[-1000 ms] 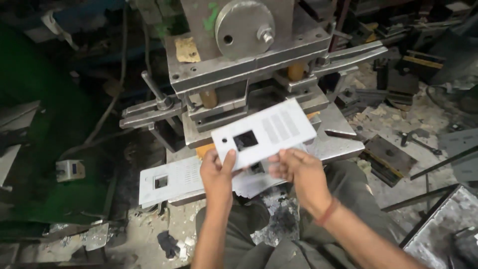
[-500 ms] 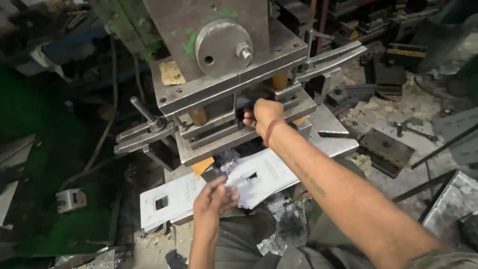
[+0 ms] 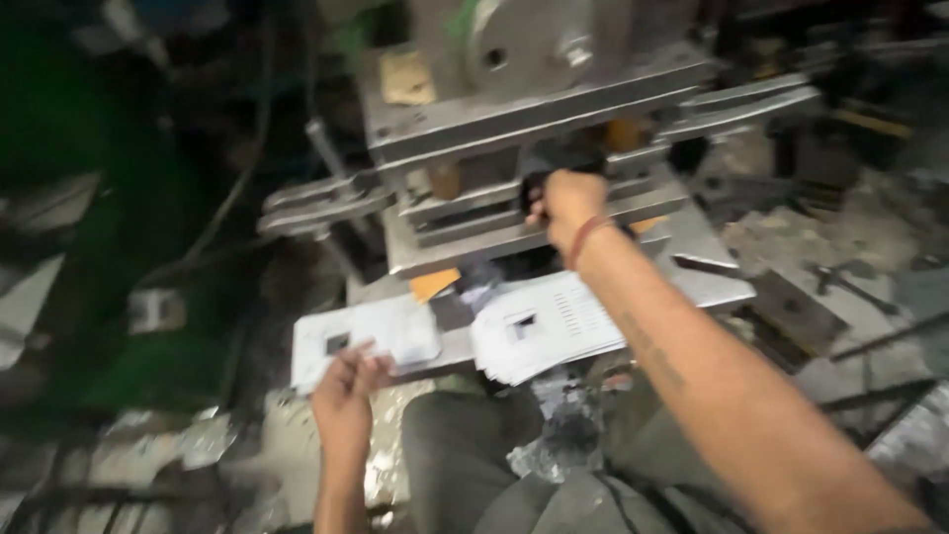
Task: Operating a stamping press to process white rectangular panels and stacking the finished parts.
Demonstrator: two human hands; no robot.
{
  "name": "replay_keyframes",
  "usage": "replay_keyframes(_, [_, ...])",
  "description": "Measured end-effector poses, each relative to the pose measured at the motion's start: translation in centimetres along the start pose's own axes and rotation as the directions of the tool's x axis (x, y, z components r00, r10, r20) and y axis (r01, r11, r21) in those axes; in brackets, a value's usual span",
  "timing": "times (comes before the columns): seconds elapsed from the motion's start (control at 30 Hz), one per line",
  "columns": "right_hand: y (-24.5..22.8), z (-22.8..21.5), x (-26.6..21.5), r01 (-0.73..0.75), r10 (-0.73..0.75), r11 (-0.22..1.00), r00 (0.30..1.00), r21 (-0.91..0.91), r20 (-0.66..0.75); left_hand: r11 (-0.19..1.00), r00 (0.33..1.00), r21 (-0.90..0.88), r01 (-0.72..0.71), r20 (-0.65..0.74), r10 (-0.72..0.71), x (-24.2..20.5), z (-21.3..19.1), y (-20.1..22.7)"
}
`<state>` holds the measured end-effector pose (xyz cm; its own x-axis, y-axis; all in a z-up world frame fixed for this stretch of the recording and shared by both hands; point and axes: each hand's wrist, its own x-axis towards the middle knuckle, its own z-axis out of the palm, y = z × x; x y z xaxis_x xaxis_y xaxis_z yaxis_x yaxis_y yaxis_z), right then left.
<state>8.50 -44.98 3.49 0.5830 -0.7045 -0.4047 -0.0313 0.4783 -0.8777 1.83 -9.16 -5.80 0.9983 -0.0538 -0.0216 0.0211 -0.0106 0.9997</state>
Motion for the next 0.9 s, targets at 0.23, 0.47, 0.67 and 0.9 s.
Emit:
replay_keyframes(0.23, [-0.5, 0.2, -1.1, -0.019, 0.016, 0.998, 0.999, -0.056, -0.039, 0.697, 0.947, 0.698, 0.165, -0.308, 0.085, 9.8, -8.5, -6.9])
replay_keyframes(0.47, [0.1, 0.7, 1.1, -0.019, 0.016, 0.999, 0.997, -0.040, -0.074, 0.427, 0.966, 0.866, 0.259, -0.236, -0.107, 10.4, -10.3, -1.8])
replay_keyframes(0.67, [-0.4, -3.7, -3.4, -0.057, 0.070, 0.981, 0.995, -0.185, 0.066, 0.648, 0.976, 0.759, 0.061, -0.182, 0.121, 7.7, -14.2, 1.1])
replay_keyframes(0.9, [5.6, -14.0, -14.0, 0.000, -0.007, 0.997, 0.997, 0.083, 0.082, 0.997, 0.948, -0.019, -0.078, -0.311, 0.068, 0.0, -15.9, 1.2])
